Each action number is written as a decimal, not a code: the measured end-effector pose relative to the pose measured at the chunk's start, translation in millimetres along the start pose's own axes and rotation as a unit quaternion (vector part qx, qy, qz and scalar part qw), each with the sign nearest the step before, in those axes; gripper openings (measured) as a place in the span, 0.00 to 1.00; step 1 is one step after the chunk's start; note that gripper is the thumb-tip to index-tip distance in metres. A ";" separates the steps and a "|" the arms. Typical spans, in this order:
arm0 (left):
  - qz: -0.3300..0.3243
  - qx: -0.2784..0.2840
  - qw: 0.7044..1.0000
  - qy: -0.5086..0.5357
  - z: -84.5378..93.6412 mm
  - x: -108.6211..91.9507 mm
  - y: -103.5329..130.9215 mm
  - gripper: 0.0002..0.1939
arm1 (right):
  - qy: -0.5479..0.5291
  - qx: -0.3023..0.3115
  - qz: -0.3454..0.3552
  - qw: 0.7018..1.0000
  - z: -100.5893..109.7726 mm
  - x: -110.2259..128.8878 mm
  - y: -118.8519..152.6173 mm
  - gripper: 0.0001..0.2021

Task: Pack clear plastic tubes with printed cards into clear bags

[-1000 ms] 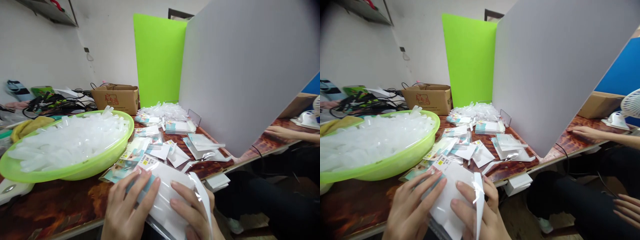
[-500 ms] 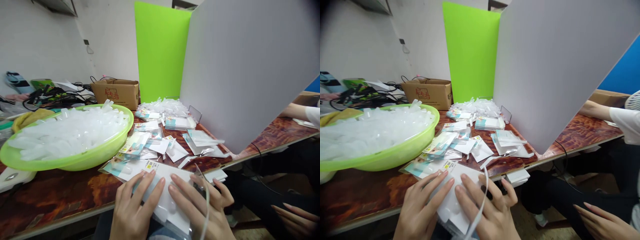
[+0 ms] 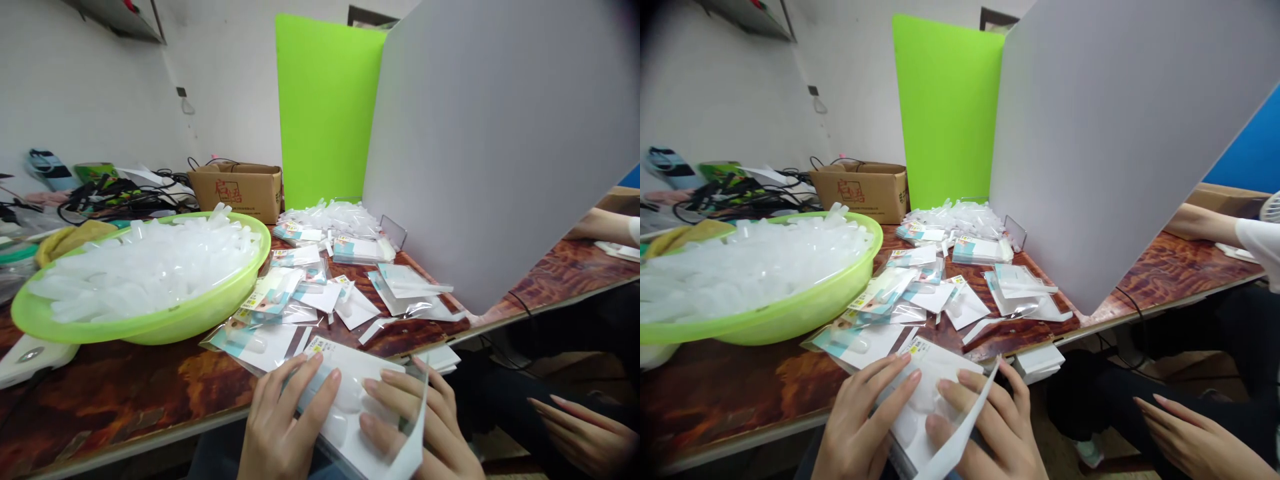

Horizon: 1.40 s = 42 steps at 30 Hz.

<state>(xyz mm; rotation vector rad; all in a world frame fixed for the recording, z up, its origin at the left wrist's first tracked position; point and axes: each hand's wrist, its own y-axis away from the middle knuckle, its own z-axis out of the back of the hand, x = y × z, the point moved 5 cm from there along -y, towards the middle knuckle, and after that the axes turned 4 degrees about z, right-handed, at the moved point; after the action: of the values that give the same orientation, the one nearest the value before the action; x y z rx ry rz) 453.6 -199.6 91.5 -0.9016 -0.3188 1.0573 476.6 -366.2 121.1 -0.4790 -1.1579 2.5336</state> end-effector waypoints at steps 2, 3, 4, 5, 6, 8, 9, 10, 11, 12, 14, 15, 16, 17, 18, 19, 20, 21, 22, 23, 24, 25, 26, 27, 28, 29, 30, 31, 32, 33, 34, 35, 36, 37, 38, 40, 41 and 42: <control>-0.022 0.020 0.999 0.018 -3.7 -0.4 -5.0 0.19 | 0.000 -0.017 -0.009 1.000 13.9 -5.3 -1.7 0.07; -0.030 0.030 0.999 0.014 -4.2 1.5 -8.5 0.20 | 0.003 -0.020 -0.014 1.000 22.5 -11.0 -4.1 0.06; -0.032 0.037 0.999 0.000 -3.9 5.9 -12.5 0.22 | 0.017 -0.025 -0.025 0.999 31.9 -19.5 -7.0 0.06; -0.023 0.039 0.999 -0.018 -2.6 13.2 -17.2 0.23 | 0.042 -0.035 -0.044 0.998 41.3 -31.2 -9.8 0.06; 0.000 0.035 0.999 -0.038 -0.3 23.7 -22.4 0.22 | 0.078 -0.051 -0.064 0.994 50.2 -44.9 -12.2 0.07; 0.082 0.036 0.993 -0.076 3.2 51.6 -33.9 0.17 | 0.177 -0.078 -0.105 0.976 61.1 -75.2 -14.1 0.07; 0.131 0.045 0.986 -0.089 3.5 66.9 -39.6 0.17 | 0.232 -0.076 -0.122 0.962 61.2 -89.7 -13.5 0.07; 0.171 0.072 0.977 -0.104 1.2 80.9 -45.2 0.19 | 0.276 -0.062 -0.134 0.950 57.6 -102.3 -11.9 0.06; 0.194 0.101 0.969 -0.116 -2.1 92.2 -50.9 0.21 | 0.306 -0.044 -0.143 0.940 51.6 -112.3 -9.0 0.06; 0.208 0.135 0.960 -0.130 -6.3 101.2 -56.2 0.23 | 0.322 -0.027 -0.154 0.934 44.6 -119.1 -5.0 0.08; 0.210 0.198 0.946 -0.148 -14.3 112.0 -64.4 0.26 | 0.315 -0.020 -0.175 0.933 31.9 -120.9 4.9 0.10; 0.208 0.226 0.939 -0.152 -17.1 114.7 -66.5 0.28 | 0.297 -0.035 -0.184 0.936 28.0 -116.4 9.7 0.10; 0.207 0.251 0.933 -0.153 -18.5 116.1 -67.0 0.30 | 0.275 -0.056 -0.195 0.940 25.5 -109.6 13.9 0.09; 0.207 0.270 0.927 -0.155 -18.4 116.0 -66.1 0.32 | 0.251 -0.079 -0.204 0.943 24.1 -101.7 16.7 0.08; 0.207 0.283 0.923 -0.157 -17.0 114.7 -64.1 0.32 | 0.223 -0.099 -0.211 0.946 23.0 -93.7 17.8 0.07; 0.207 0.289 0.921 -0.162 -14.6 112.1 -61.4 0.32 | 0.191 -0.113 -0.215 0.951 21.5 -86.3 16.6 0.06; 0.209 0.289 0.919 -0.169 -11.9 108.5 -58.5 0.30 | 0.157 -0.119 -0.215 0.956 19.2 -80.0 13.1 0.04; 0.211 0.284 0.918 -0.179 -9.4 104.1 -55.7 0.27 | 0.123 -0.119 -0.210 0.963 15.9 -74.9 7.1 0.03; 0.215 0.276 0.917 -0.192 -7.8 99.4 -53.3 0.24 | 0.088 -0.115 -0.204 0.968 11.7 -71.1 -1.0 0.03; 0.221 0.265 0.915 -0.207 -7.3 94.7 -51.7 0.22 | 0.057 -0.107 -0.199 0.972 6.7 -68.7 -10.7 0.02; 0.229 0.250 0.913 -0.225 -8.0 90.5 -51.1 0.21 | 0.030 -0.097 -0.195 0.975 1.0 -67.4 -21.8 0.02; 0.240 0.232 0.910 -0.245 -9.8 87.2 -51.6 0.21 | 0.006 -0.085 -0.193 0.977 -5.3 -66.8 -33.9 0.02; 0.249 0.214 0.907 -0.263 -12.7 84.9 -53.2 0.22 | -0.014 -0.073 -0.191 0.979 -11.6 -66.6 -46.6 0.02; 0.255 0.195 0.906 -0.277 -16.1 83.5 -55.7 0.22 | -0.032 -0.061 -0.184 0.981 -18.0 -66.3 -59.9 0.02; 0.257 0.180 0.905 -0.287 -19.8 83.1 -58.5 0.22 | -0.047 -0.049 -0.173 0.983 -24.2 -65.7 -73.0 0.02; 0.256 0.165 0.906 -0.294 -22.8 83.6 -61.1 0.22 | -0.059 -0.037 -0.159 0.985 -30.2 -65.0 -85.5 0.02; 0.251 0.151 0.909 -0.298 -24.5 84.5 -63.1 0.22 | -0.067 -0.025 -0.148 0.986 -36.3 -64.8 -96.5 0.03; 0.241 0.136 0.913 -0.299 -24.5 85.4 -63.7 0.21 | -0.070 -0.009 -0.145 0.987 -42.5 -65.7 -105.4 0.03; 0.229 0.119 0.919 -0.299 -22.7 86.2 -62.7 0.21 | -0.068 0.012 -0.157 0.985 -49.4 -68.6 -111.6 0.04; 0.216 0.099 0.925 -0.297 -19.0 86.8 -59.8 0.21 | -0.064 0.041 -0.186 0.980 -57.0 -73.5 -114.6 0.06; 0.205 0.076 0.930 -0.296 -13.6 87.2 -55.2 0.21 | -0.059 0.078 -0.228 0.969 -65.0 -80.0 -114.5 0.09; 0.194 0.052 0.934 -0.296 -7.1 87.5 -49.2 0.22 | -0.058 0.120 -0.274 0.952 -72.9 -87.2 -111.8 0.12; 0.179 0.023 0.938 -0.296 0.1 87.1 -42.6 0.23 | -0.066 0.159 -0.318 0.932 -79.9 -94.0 -107.5 0.14; 0.157 -0.008 0.943 -0.293 7.5 85.7 -35.9 0.23 | -0.084 0.186 -0.353 0.913 -85.3 -99.8 -103.3 0.15; 0.130 -0.041 0.949 -0.284 14.6 83.5 -29.3 0.23 | -0.113 0.198 -0.375 0.898 -88.8 -104.1 -100.7 0.15; 0.067 -0.106 0.960 -0.252 26.4 77.4 -16.5 0.20 | -0.183 0.188 -0.395 0.880 -90.2 -109.5 -101.5 0.17; 0.045 -0.140 0.961 -0.235 31.2 75.0 -10.0 0.18 | -0.213 0.173 -0.404 0.872 -88.7 -111.5 -104.3 0.18; 0.036 -0.171 0.959 -0.224 34.9 73.8 -3.3 0.15 | -0.236 0.159 -0.415 0.864 -86.7 -113.1 -108.0 0.19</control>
<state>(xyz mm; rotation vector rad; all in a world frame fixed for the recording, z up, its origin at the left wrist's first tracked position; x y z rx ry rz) 469.9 -120.3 102.1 -0.9765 -0.8742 1.2949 629.9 -288.0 169.8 0.6394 -0.7862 2.0015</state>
